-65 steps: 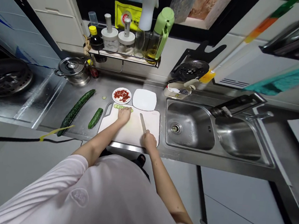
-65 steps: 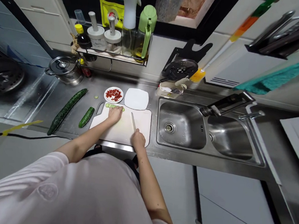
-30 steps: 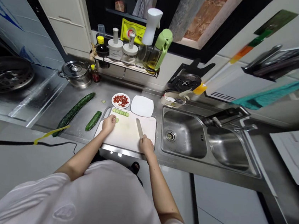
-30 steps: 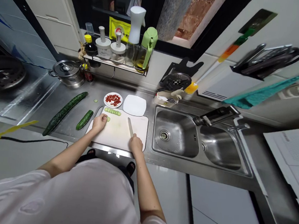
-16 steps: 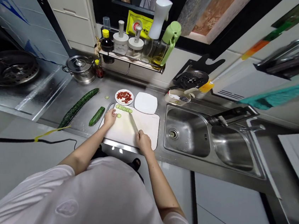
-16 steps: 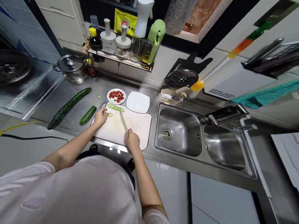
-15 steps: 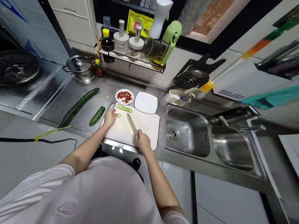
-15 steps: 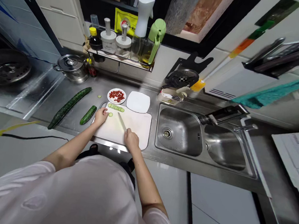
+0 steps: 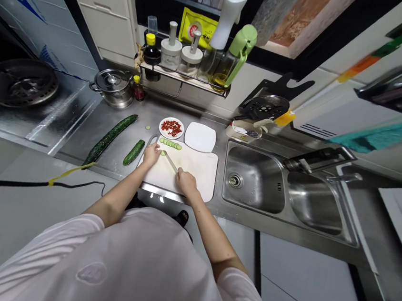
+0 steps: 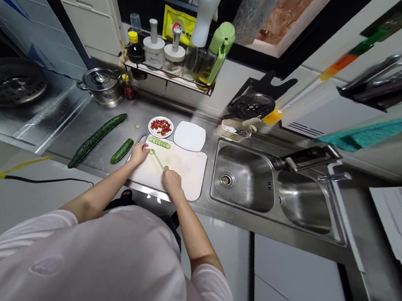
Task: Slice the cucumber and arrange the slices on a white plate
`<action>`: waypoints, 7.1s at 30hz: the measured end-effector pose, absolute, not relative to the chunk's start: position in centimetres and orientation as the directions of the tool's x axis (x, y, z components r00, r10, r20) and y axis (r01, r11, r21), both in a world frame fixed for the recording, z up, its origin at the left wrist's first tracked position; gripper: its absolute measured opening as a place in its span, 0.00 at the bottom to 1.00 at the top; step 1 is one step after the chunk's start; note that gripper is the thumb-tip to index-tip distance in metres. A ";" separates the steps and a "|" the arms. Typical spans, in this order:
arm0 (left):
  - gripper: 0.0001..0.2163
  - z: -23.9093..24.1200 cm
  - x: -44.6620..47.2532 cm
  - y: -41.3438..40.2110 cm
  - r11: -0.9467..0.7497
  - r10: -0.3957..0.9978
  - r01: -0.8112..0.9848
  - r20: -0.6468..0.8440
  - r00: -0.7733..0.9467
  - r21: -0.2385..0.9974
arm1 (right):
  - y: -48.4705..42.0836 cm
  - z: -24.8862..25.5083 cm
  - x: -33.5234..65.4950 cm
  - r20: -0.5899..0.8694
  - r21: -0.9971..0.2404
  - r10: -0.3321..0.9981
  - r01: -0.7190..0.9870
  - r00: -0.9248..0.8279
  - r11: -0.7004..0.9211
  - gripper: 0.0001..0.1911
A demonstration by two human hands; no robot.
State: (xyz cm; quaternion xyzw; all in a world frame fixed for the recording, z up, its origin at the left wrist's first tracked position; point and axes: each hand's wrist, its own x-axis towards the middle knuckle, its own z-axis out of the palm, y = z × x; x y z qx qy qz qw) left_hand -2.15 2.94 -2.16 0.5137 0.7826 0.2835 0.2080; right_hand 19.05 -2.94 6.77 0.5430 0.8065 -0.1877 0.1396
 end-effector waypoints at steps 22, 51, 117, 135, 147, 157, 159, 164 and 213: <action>0.11 -2.1 -2.4 3.3 0.332 0.920 0.670 -0.071 -0.385 0.664 | -1.5 6.8 18.3 -0.515 -0.182 0.755 0.912 -0.406 0.367 0.17; 0.11 -2.3 -2.6 3.6 0.362 0.913 0.658 -0.110 -0.392 0.660 | 0.4 8.3 17.2 -0.594 -0.201 0.705 0.919 -0.389 0.338 0.16; 0.12 -1.2 -2.1 2.8 0.317 0.933 0.726 -0.064 -0.353 0.610 | -1.7 7.9 19.9 -0.594 -0.217 0.706 0.922 -0.386 0.321 0.17; 0.15 -1.3 -1.1 1.0 0.139 0.979 0.837 0.052 -0.195 0.530 | -5.2 4.2 25.0 -0.435 -0.220 0.900 0.973 -0.033 -0.071 0.14; 0.05 -0.5 -1.7 3.7 0.356 0.933 0.701 -0.190 -0.306 0.618 | -4.7 3.9 24.8 -0.448 -0.220 0.894 0.971 -0.015 -0.095 0.15; 0.05 -0.2 -3.2 6.1 0.491 0.862 0.669 -0.198 -0.467 0.559 | -4.7 4.1 24.8 -0.444 -0.213 0.896 0.972 -0.009 -0.096 0.15; 0.05 -0.1 -3.2 6.1 0.495 0.861 0.683 -0.195 -0.470 0.537 | -4.7 4.1 24.8 -0.448 -0.213 0.894 0.973 -0.013 -0.093 0.15; 0.08 0.1 -2.8 6.0 0.477 0.870 0.715 -0.161 -0.465 0.511 | -4.6 4.0 24.9 -0.461 -0.217 0.887 0.971 -0.013 -0.099 0.15; 0.10 1.3 4.4 6.7 0.151 0.988 0.765 -0.107 -0.108 0.626 | -4.3 3.7 24.6 -0.484 -0.219 0.875 0.972 -0.031 -0.087 0.15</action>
